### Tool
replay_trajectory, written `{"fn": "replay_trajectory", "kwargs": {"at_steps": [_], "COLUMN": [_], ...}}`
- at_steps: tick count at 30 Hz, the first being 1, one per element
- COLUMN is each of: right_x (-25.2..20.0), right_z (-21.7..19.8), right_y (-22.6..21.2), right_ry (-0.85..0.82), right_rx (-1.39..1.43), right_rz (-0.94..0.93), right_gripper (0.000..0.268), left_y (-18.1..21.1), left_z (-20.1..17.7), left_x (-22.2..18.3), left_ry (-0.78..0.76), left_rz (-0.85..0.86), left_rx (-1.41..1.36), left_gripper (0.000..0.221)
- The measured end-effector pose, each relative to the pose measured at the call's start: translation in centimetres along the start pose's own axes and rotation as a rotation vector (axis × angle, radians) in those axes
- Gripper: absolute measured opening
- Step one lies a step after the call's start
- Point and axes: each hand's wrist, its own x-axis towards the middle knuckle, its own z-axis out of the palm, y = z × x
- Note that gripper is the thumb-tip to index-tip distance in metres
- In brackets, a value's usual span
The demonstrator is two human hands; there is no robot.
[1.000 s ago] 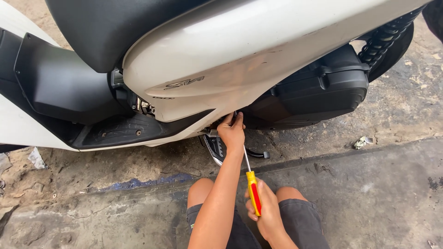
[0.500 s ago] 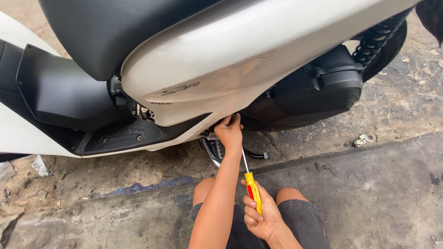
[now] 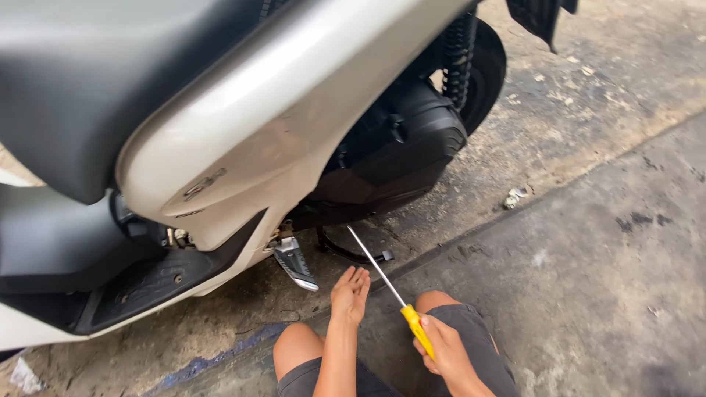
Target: The person uses a screwdriver to remove or install screws on a motorcycle engine cover.
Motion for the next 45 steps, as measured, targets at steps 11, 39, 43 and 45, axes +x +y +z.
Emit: {"fn": "replay_trajectory", "kwargs": {"at_steps": [11, 39, 43, 45], "right_x": [-6.1, 2.4, 4.7, 5.2], "right_z": [-9.4, -26.7, -25.4, -24.2], "right_y": [-2.4, -13.1, -14.7, -15.9], "right_ry": [0.267, 0.429, 0.308, 0.318], "right_rx": [-0.597, -1.036, -0.71, -0.719], "right_rz": [-0.239, -0.758, -0.629, -0.678], "right_gripper": [0.038, 0.057, 0.056, 0.048], "left_y": [-0.9, -12.2, -13.0, -13.3], "left_z": [7.3, 30.5, 35.0, 36.1], "left_x": [-5.6, 0.6, 1.7, 2.3], "left_ry": [-0.134, -0.31, -0.298, -0.293], "left_rz": [0.054, 0.021, 0.109, 0.157], "left_rx": [0.178, 0.911, 0.785, 0.729], "left_gripper": [0.017, 0.019, 0.032, 0.036]}}
